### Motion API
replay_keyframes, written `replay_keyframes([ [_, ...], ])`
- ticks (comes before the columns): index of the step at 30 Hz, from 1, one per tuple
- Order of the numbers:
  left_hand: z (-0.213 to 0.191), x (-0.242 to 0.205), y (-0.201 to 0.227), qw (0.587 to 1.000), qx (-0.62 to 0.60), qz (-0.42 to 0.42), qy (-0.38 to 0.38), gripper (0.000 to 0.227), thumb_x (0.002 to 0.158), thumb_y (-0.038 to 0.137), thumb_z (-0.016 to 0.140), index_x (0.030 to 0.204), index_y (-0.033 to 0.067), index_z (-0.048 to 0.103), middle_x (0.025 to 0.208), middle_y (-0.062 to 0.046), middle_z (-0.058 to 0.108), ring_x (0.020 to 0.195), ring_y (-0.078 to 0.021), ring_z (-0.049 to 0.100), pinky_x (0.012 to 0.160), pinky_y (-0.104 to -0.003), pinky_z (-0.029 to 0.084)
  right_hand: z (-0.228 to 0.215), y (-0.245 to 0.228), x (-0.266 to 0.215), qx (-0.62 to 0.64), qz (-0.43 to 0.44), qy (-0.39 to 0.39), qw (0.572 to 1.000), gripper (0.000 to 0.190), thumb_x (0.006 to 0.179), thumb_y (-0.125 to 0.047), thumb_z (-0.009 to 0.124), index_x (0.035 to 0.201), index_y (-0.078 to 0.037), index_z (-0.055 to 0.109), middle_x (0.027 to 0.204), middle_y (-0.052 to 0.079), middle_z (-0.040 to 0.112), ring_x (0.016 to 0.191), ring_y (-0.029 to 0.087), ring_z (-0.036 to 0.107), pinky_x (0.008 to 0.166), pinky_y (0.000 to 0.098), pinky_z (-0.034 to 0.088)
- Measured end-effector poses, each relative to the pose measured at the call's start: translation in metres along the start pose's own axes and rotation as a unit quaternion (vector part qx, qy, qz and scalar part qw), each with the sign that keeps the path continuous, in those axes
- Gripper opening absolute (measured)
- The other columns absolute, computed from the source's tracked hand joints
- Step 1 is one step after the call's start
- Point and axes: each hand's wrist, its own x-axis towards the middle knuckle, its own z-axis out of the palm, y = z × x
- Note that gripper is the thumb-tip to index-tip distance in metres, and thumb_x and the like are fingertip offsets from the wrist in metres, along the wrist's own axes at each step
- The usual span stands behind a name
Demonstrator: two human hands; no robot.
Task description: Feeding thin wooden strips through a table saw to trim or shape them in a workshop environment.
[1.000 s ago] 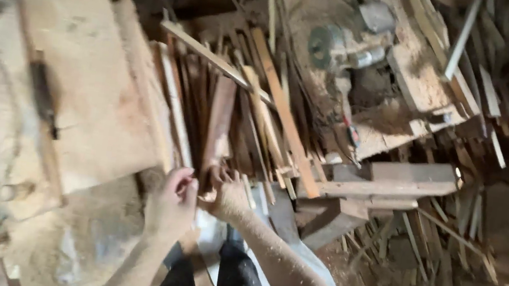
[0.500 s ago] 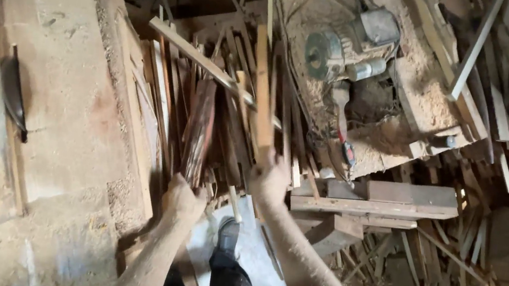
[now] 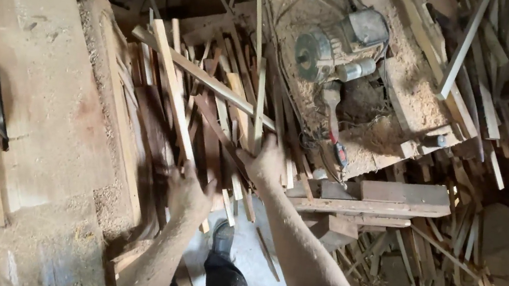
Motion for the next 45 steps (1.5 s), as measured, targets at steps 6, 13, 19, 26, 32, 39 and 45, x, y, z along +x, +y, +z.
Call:
replay_keyframes([
  [6,0.015,0.017,-0.006,0.989,-0.124,-0.070,-0.044,0.065,0.099,0.047,0.060,0.143,0.0009,0.052,0.125,-0.032,0.058,0.119,-0.0497,0.062,0.095,-0.050,0.057,0.052,-0.012,-0.034,-0.063,-0.136,-0.046,0.988,0.063,0.076,-0.040,0.074,0.130,-0.010,0.058,0.092,0.017,0.074,0.094,0.038,0.071,0.084,0.0485,0.058],
  [13,-0.038,0.027,0.017,0.882,-0.403,-0.226,-0.094,0.070,0.084,0.043,0.077,0.136,-0.0014,0.059,0.125,-0.032,0.066,0.123,-0.0439,0.061,0.104,-0.052,0.050,0.076,-0.032,-0.086,-0.099,-0.348,-0.147,0.921,0.054,0.071,-0.043,0.067,0.105,-0.002,0.065,0.084,0.019,0.074,0.093,0.037,0.072,0.101,0.0483,0.046],
  [19,0.008,0.043,-0.031,0.919,-0.299,-0.250,-0.054,0.054,0.092,0.039,0.067,0.131,0.0027,0.058,0.121,-0.029,0.068,0.119,-0.0425,0.064,0.098,-0.052,0.054,-0.062,-0.067,-0.079,0.450,-0.002,-0.135,0.883,0.034,0.085,-0.022,0.066,0.107,0.004,0.061,0.089,0.016,0.061,0.096,0.028,0.064,0.099,0.0345,0.052],
  [26,0.031,0.034,-0.032,0.958,-0.211,-0.195,-0.012,0.055,0.097,0.050,0.058,0.133,0.0101,0.050,0.123,-0.029,0.067,0.118,-0.0453,0.064,0.101,-0.054,0.052,0.063,-0.003,-0.004,-0.018,-0.250,-0.008,0.968,0.020,0.082,-0.040,0.073,0.094,-0.024,0.074,0.095,0.004,0.074,0.100,0.031,0.067,0.095,0.0489,0.040],
  [32,0.024,0.040,-0.052,0.958,-0.211,-0.196,0.005,0.068,0.104,0.057,0.046,0.148,0.0047,0.046,0.136,-0.033,0.054,0.129,-0.0491,0.054,0.111,-0.052,0.045,0.071,-0.049,-0.058,0.160,-0.363,-0.177,0.901,0.031,0.090,-0.032,0.067,0.118,-0.020,0.070,0.126,0.006,0.072,0.135,0.032,0.056,0.117,0.0446,0.038],
  [39,0.023,0.023,-0.029,0.979,-0.112,-0.172,0.003,0.084,0.086,0.041,0.071,0.155,0.0054,0.038,0.140,-0.029,0.045,0.130,-0.0498,0.053,0.105,-0.055,0.049,0.020,0.001,-0.037,-0.108,-0.024,-0.075,0.991,0.069,0.074,-0.045,0.083,0.133,-0.024,0.054,0.110,0.008,0.074,0.115,0.031,0.066,0.097,0.0480,0.055],
  [45,0.029,0.021,-0.008,0.968,-0.100,0.027,0.230,0.031,0.089,0.034,0.075,0.110,0.0124,0.068,0.090,-0.014,0.062,0.087,-0.0384,0.066,0.078,-0.046,0.054,0.028,-0.019,-0.066,0.096,-0.033,-0.149,0.984,0.042,0.073,-0.043,0.084,0.106,-0.020,0.071,0.087,0.010,0.075,0.094,0.031,0.074,0.081,0.0415,0.060],
])
